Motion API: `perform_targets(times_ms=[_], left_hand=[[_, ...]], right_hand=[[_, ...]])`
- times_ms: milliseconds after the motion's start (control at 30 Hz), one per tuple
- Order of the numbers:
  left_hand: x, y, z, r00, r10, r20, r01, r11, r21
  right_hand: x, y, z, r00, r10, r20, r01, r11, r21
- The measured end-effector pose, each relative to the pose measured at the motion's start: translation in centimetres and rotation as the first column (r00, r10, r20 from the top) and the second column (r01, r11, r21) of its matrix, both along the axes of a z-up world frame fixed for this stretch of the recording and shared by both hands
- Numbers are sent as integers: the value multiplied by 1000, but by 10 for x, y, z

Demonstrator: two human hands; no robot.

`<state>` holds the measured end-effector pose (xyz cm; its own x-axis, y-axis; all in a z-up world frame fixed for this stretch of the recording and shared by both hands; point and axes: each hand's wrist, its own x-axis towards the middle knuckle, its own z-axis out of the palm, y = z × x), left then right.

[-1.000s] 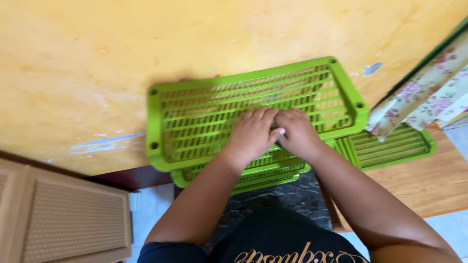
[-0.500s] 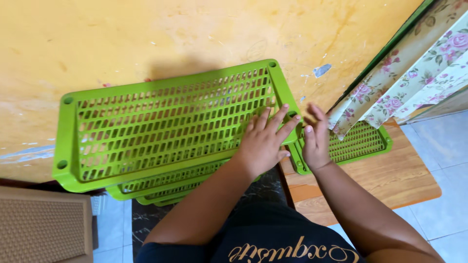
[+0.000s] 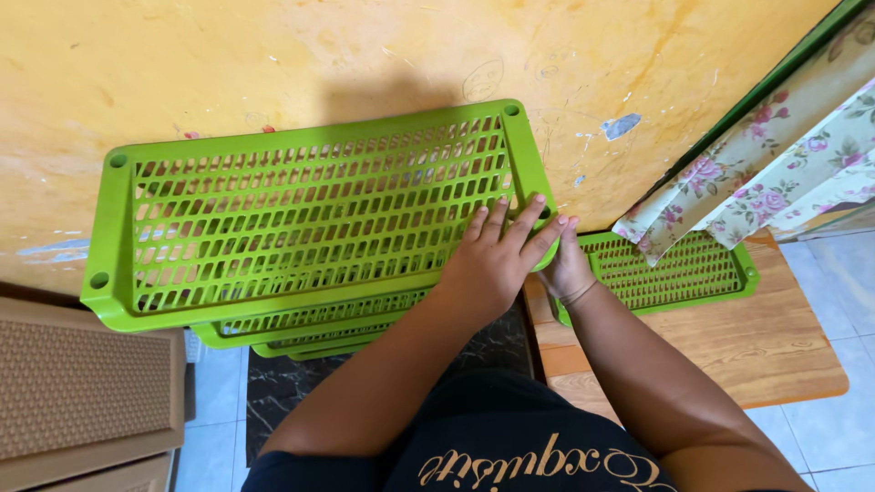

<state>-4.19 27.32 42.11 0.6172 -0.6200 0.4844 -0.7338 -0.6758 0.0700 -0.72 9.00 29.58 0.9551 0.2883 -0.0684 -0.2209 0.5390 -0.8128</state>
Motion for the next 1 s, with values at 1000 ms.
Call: perform_targets(times_ms=[1000], left_hand=[[-8, 4, 18, 999, -8, 40, 10, 998, -57]], right_hand=[[125, 8, 15, 948, -141, 285, 232, 920, -315]])
